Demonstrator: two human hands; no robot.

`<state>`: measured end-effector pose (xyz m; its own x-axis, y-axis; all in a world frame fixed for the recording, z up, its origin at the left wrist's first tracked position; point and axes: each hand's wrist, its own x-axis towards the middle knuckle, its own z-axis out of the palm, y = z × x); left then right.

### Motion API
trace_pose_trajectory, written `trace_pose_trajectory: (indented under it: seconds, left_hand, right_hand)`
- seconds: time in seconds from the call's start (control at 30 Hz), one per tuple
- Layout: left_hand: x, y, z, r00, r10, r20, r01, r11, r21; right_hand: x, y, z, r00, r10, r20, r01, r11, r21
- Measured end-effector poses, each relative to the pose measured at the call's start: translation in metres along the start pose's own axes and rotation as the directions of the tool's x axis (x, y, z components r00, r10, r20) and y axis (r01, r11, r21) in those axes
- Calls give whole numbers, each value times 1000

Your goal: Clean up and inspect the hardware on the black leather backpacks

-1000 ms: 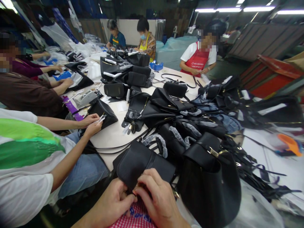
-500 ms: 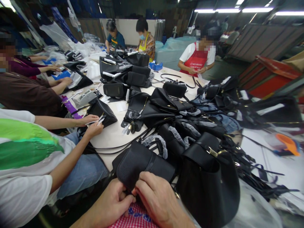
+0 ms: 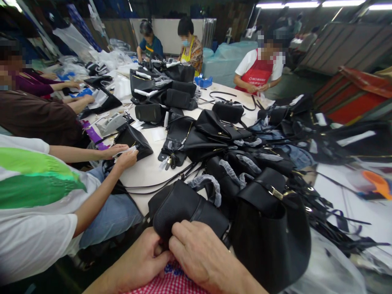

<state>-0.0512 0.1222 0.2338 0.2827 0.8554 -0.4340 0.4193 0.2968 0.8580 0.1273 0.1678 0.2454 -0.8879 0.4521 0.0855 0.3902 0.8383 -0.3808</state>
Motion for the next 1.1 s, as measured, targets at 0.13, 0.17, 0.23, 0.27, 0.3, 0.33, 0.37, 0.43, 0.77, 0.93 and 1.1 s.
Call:
trace_pose_trajectory:
  seconds: [0.13, 0.17, 0.23, 0.27, 0.3, 0.33, 0.37, 0.43, 0.77, 0.93, 1.1]
  left_hand:
    - [1, -5, 1, 1000, -30, -1, 30, 992, -123]
    - [1, -6, 1, 999, -36, 6, 37, 983, -181]
    - [0, -6, 1, 1000, -27, 9, 29, 959, -282]
    - [0, -6, 0, 1000, -19, 4, 20, 950, -310]
    - [0, -5, 0, 1000, -18, -2, 16, 946, -323]
    - [0, -5, -1, 1000, -26, -16, 20, 946, -324]
    - [0, -5, -1, 998, -45, -38, 30, 948, -317]
    - [2, -6, 0, 992, -97, -86, 69, 956, -286]
    - [10, -13, 11, 978, -200, -65, 157, 901, -405]
    - [10, -7, 10, 988, -152, -22, 133, 915, -380]
    - [10, -9, 12, 977, -182, 113, 214, 812, -542]
  right_hand:
    - [-2, -5, 8, 1000, -11, -23, 9, 997, -72]
    - [-3, -5, 8, 999, -15, -34, 12, 997, -82]
    - [-3, -4, 8, 997, -33, -71, 26, 994, -103]
    - [-3, -3, 8, 994, -49, -93, 39, 993, -111]
    - [-3, -2, 7, 992, -67, -108, 55, 992, -114]
    - [-2, 0, 7, 990, -88, -113, 76, 991, -109]
    - [-2, 2, 8, 988, -111, -106, 100, 990, -102]
    - [0, 5, 10, 988, -147, -55, 142, 985, -94]
    - [4, 6, 9, 1000, -12, 23, 10, 997, 82]
    - [-2, 16, 0, 999, 45, -1, -39, 874, 484]
    - [-10, 21, 5, 999, 52, -2, -39, 764, 644]
